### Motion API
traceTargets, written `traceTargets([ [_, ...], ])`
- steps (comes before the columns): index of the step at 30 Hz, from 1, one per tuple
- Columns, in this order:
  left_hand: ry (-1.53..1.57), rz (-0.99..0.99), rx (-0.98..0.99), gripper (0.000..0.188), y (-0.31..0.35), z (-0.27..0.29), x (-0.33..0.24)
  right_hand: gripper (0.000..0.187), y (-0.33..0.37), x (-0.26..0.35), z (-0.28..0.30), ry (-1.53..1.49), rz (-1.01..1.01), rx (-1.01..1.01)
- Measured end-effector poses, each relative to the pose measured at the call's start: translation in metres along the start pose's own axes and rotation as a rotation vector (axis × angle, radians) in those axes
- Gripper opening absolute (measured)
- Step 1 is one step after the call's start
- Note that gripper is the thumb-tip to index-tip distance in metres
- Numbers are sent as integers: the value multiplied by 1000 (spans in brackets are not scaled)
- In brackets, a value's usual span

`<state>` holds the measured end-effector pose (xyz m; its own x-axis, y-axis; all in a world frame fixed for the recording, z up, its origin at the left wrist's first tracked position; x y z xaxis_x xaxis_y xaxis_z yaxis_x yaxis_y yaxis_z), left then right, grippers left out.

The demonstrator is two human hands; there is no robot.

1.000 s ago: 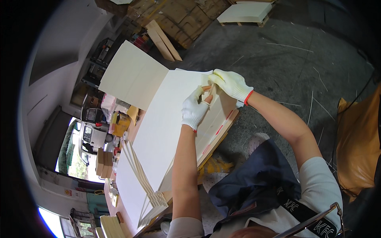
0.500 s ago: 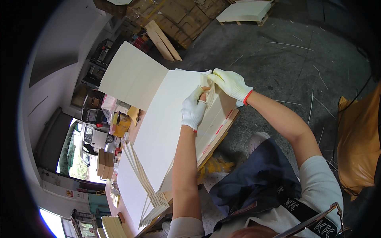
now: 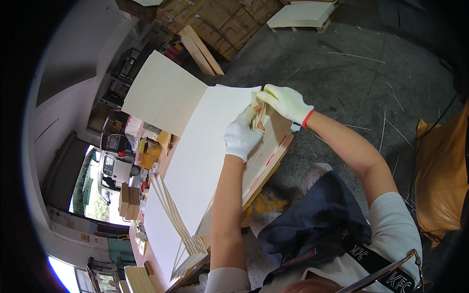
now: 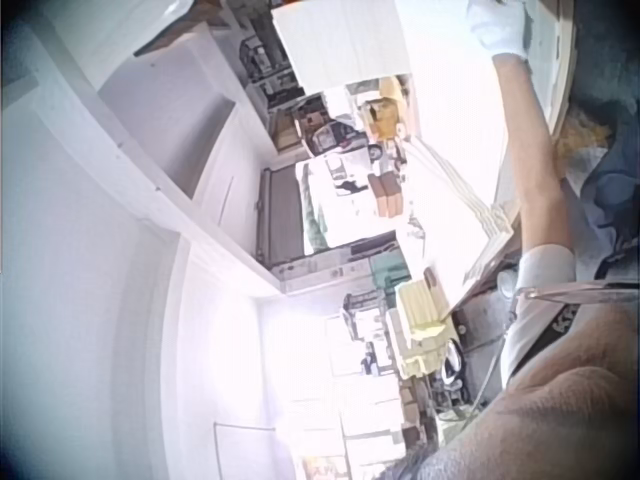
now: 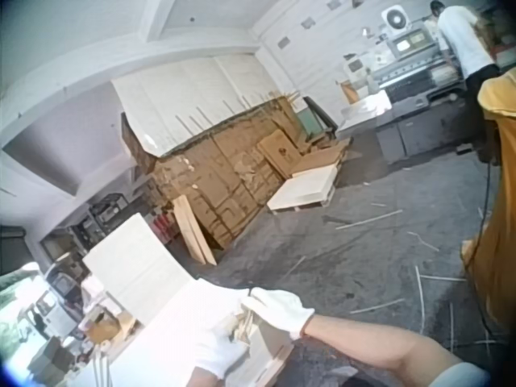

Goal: The person repeatedly picks up stacks of white rectangular panels and places them onto a growing pile on a table. The person wears white gloves and handles the panels by hand, stacking them one batch at a time.

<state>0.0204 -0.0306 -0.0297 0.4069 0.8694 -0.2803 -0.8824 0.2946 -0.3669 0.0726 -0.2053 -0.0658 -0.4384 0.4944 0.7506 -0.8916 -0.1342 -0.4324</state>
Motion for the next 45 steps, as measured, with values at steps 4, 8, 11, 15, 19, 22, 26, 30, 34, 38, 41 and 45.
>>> traceTargets([
  [4,-97,-117,-54,53,6,4,-5,49,1,-12,17,36,-77,-104],
  [8,-123,54,-27,49,13,5,-6,54,5,-15,8,331,-8,157],
  [11,-251,-47,11,44,16,-3,13,45,2,-16,3,434,167,88],
  [15,-215,32,27,38,8,1,7,43,3,-12,6,453,216,96],
  [19,-180,87,53,38,-16,-3,18,40,2,-10,6,465,287,77],
  [22,-174,132,75,39,-27,-4,16,37,-3,-8,10,517,420,11],
  [26,-102,173,60,39,-25,-4,15,34,-11,-1,9,324,473,-7],
  [30,163,154,30,37,-9,-7,26,40,-13,1,-3,-100,88,115],
  [34,332,123,19,39,-5,-10,37,40,-8,-3,-8,-208,20,61],
  [38,460,244,87,39,-3,-17,40,40,-4,-5,-12,-159,-23,24],
  [41,454,269,100,41,-6,-16,36,40,-2,-6,-9,-179,-26,35],
  [45,453,185,77,39,-6,-11,34,39,-3,-5,-11,-142,-6,20],
])
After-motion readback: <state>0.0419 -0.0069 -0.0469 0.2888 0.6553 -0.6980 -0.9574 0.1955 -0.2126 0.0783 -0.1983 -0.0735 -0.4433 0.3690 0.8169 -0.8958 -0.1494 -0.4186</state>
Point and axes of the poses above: each hand's wrist, its own y-axis away from the middle knuckle, its own z-axis out of the back of the hand, x = y × z, the point moved 3 cm from there along -y, towards the middle knuckle, and after that the axes turned 4 degrees about y, right-handed, at the moved point
